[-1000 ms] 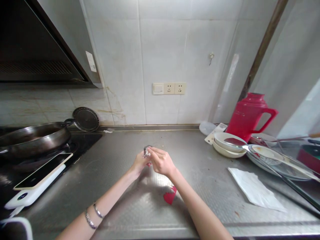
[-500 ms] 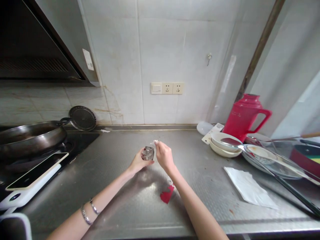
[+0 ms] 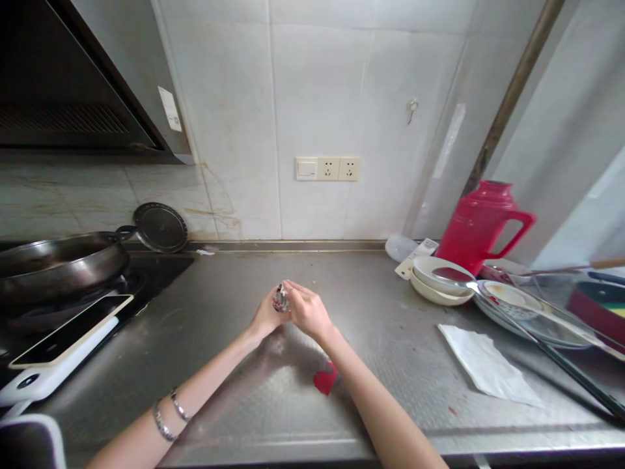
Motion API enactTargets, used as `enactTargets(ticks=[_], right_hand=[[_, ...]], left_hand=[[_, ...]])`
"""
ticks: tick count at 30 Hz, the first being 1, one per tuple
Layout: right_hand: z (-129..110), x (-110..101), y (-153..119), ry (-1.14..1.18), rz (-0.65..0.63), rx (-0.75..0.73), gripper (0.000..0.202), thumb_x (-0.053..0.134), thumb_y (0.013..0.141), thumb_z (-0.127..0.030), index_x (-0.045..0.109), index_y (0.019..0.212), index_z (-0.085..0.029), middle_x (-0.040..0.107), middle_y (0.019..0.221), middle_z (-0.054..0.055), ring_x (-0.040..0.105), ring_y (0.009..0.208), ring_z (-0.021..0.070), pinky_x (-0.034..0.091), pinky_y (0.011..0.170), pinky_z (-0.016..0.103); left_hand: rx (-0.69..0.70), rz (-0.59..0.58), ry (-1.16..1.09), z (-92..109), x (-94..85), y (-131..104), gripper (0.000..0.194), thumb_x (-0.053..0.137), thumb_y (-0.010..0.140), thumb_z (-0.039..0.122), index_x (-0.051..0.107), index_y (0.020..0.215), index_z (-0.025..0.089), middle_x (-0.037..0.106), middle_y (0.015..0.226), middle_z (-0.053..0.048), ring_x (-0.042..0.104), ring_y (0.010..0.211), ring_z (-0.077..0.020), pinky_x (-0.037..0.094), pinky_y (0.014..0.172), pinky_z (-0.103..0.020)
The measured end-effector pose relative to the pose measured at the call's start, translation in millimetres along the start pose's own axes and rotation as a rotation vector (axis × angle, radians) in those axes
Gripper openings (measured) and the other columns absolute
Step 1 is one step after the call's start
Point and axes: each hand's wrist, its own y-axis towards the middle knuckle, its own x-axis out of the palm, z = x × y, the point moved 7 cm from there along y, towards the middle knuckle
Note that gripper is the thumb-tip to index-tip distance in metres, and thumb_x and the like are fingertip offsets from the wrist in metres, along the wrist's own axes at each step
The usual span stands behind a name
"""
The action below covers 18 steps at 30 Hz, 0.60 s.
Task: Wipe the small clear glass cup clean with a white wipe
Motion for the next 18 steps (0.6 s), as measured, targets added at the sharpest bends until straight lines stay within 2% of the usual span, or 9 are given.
enactTargets(ticks=[4,11,15,18], right_hand=[[-7.1,-3.5,1.6,0.028,0.020,-0.026,0.039,0.036,0.089,-0.009,0.051,0.124,-0.016,0.067,0.111,0.014,0.061,0.111,0.0214,0.055,0.089,0.036],[-17.4,-4.2,3.1,0.065,0.013,-0.095,0.042,0.035,0.089,-0.009,0.049,0.127,-0.015,0.067,0.111,0.014,0.058,0.115,0.0214,0.053,0.093,0.039],[-22.0,-7.4,1.7,0.069,0.030,-0.175,0.040,0.036,0.087,-0.009,0.051,0.124,-0.015,0.069,0.107,0.013,0.059,0.114,0.0218,0.054,0.091,0.039],[-27.0,-10.7,1.3,0.092,0.045,-0.201,0.036,0.038,0.086,-0.008,0.054,0.117,-0.015,0.070,0.104,0.014,0.061,0.110,0.0214,0.055,0.089,0.037]], left_hand=[[0.017,-0.011,-0.047,5.2,-0.9,-0.1,0.056,0.078,0.049,0.017,0.053,0.099,0.016,0.064,0.076,0.002,0.057,0.063,-0.0111,0.043,0.058,-0.021],[-0.046,-0.043,-0.013,2.9,-2.2,0.3,0.044,0.075,0.056,0.028,0.057,0.094,0.015,0.059,0.063,0.004,0.051,0.051,-0.0098,0.037,0.042,-0.018],[-0.053,-0.091,-0.045,2.6,-1.1,1.3,0.035,0.071,0.059,0.026,0.059,0.090,0.015,0.061,0.064,0.003,0.053,0.052,-0.0100,0.040,0.041,-0.018],[-0.075,-0.082,-0.091,0.0,-3.3,1.8,0.036,0.070,0.058,0.023,0.057,0.091,0.015,0.059,0.059,0.005,0.051,0.049,-0.0092,0.040,0.042,-0.018]])
